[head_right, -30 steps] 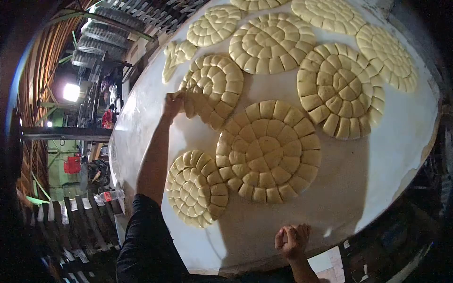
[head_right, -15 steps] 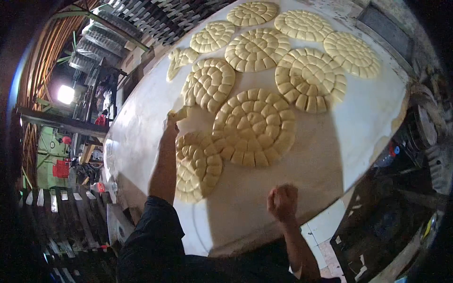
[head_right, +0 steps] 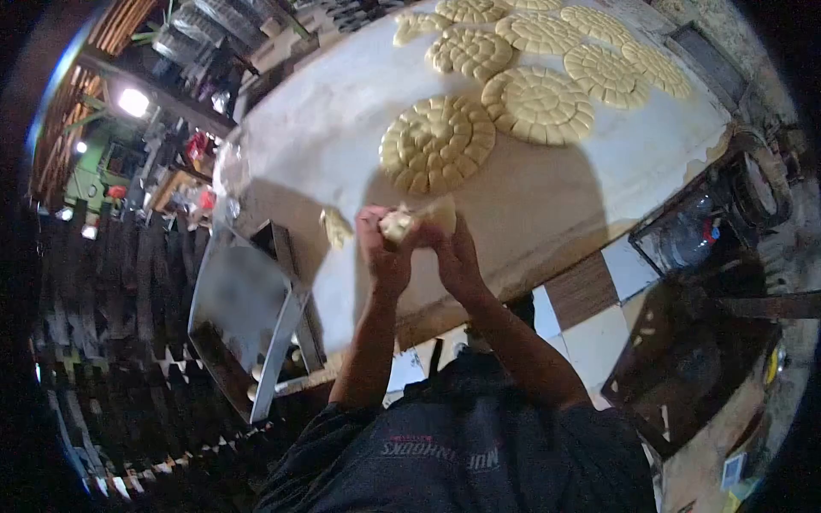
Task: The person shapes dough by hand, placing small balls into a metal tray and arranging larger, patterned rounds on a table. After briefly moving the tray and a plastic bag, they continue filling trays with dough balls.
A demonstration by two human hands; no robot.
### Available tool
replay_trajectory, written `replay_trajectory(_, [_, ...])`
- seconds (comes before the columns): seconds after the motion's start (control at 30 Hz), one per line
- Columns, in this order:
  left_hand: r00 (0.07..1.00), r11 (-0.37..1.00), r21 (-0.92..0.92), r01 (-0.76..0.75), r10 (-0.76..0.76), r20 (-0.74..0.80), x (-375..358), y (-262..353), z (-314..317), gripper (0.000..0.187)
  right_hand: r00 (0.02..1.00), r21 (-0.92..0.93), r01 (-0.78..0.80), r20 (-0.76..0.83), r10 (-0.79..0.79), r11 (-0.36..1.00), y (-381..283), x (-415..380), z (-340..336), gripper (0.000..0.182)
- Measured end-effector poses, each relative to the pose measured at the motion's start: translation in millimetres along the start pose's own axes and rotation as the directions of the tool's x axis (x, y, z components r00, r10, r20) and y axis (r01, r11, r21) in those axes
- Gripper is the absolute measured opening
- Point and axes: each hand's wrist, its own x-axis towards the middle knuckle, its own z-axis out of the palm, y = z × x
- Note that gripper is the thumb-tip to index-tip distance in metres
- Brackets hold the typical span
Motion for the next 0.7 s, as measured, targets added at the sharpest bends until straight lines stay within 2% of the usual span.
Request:
replay_trajectory(0.03, [1.000,1.000,-0.017,0.012,-0.013,-0.014,-2,7,-11,0.043,0.994,-0.198,0.093,-0.045,-0.104,0.976,-13,2,11,0.037])
replay_trajectory(0.07, [0.999,0.999,0.025,0.029,-0.028,-0.039,-4,11,-28,0.048,0.995,-0.216,0.081,-0.037,-0.091,0.973,-33,3,15,0.037])
replay_trajectory(0.1, [0.997,0.996,0.072,0.056,-0.052,-0.060,-10,17,-44,0.054,1.000,-0.147,0.000,0.031,0.005,0.989,-54,1,17,0.033])
replay_trajectory(0.13, [0.981,0.981,-0.099,0.166,-0.175,-0.086,-14,32,-55,0.056,0.990,-0.083,-0.083,0.103,0.092,0.993,-67,-4,19,0.029])
replay_trajectory(0.17, [0.953,0.928,-0.275,0.252,-0.288,-0.096,-14,41,-62,0.058,0.989,-0.104,-0.090,0.109,0.101,0.991,-71,-9,17,0.029])
replay_trajectory(0.2, [0.955,0.934,-0.286,0.215,-0.262,-0.137,-22,34,-66,0.042,0.994,-0.081,-0.090,0.049,0.094,0.993,-75,-12,10,0.029])
replay_trajectory(0.23, [0.950,0.927,-0.305,0.218,-0.273,-0.152,-35,13,-67,0.042,0.996,-0.060,-0.084,-0.007,0.084,0.995,-78,-13,3,0.028])
replay_trajectory(0.27, [0.941,0.944,-0.282,0.173,-0.243,-0.236,-51,-18,-65,0.040,0.996,-0.082,-0.084,0.010,0.085,0.993,-76,-11,-3,0.028])
replay_trajectory(0.3, [0.925,0.959,-0.249,0.133,-0.210,-0.316,-62,-36,-62,0.039,0.985,-0.033,-0.096,-0.149,0.090,0.995,-70,-11,-11,0.028])
replay_trajectory(0.33, [0.870,0.979,-0.129,0.157,-0.199,-0.451,-71,-37,-56,0.033,0.946,0.023,-0.098,-0.308,0.101,0.995,-61,-9,-22,0.028])
replay_trajectory(0.37, [0.790,0.954,-0.176,0.244,-0.300,-0.535,-80,-44,-53,0.029,0.949,0.015,-0.100,-0.298,0.100,0.995,-50,-3,-41,0.028])
replay_trajectory(0.4, [0.696,0.921,-0.227,0.317,-0.389,-0.604,-88,-57,-49,0.025,0.925,-0.003,-0.041,-0.377,0.037,0.999,-37,6,-68,0.031])
replay_trajectory(0.43, [0.696,0.923,-0.226,0.310,-0.383,-0.608,-112,-82,-53,0.025,0.890,-0.019,0.018,-0.455,-0.025,1.000,-24,17,-96,0.034])
replay_trajectory(0.47, [0.915,0.918,0.288,0.271,-0.153,-0.373,-143,-114,-65,0.023,0.891,-0.013,0.022,-0.453,-0.026,1.000,-9,21,-126,0.034])
replay_trajectory(0.5, [0.999,0.711,0.702,0.038,-0.046,-0.007,-152,-132,-74,0.022,0.957,-0.391,-0.050,-0.283,-0.069,0.919,5,23,-156,0.034])
replay_trajectory(0.53, [0.999,0.704,0.710,0.035,-0.038,-0.012,-137,-126,-78,0.022,0.994,-0.716,-0.043,-0.099,-0.041,0.697,15,29,-184,0.036])
replay_trajectory(0.57, [0.975,0.630,0.763,-0.140,-0.045,0.216,-119,-112,-82,0.025,0.995,-0.708,-0.036,-0.090,-0.039,0.705,21,38,-211,0.036])
replay_trajectory(0.6, [0.900,0.554,0.770,-0.317,-0.082,0.429,-103,-102,-84,0.029,0.971,-0.880,0.230,0.234,-0.042,0.417,26,46,-236,0.037])
replay_trajectory(0.63, [0.901,0.544,0.781,-0.308,-0.097,0.423,-84,-102,-85,0.029,0.853,-0.854,0.512,0.519,0.066,0.096,26,58,-245,0.039])
replay_trajectory(0.7, [0.955,0.566,0.812,-0.144,-0.136,0.264,-34,-116,-84,0.034,0.818,-0.813,0.565,0.575,0.033,0.142,34,104,-251,0.038])
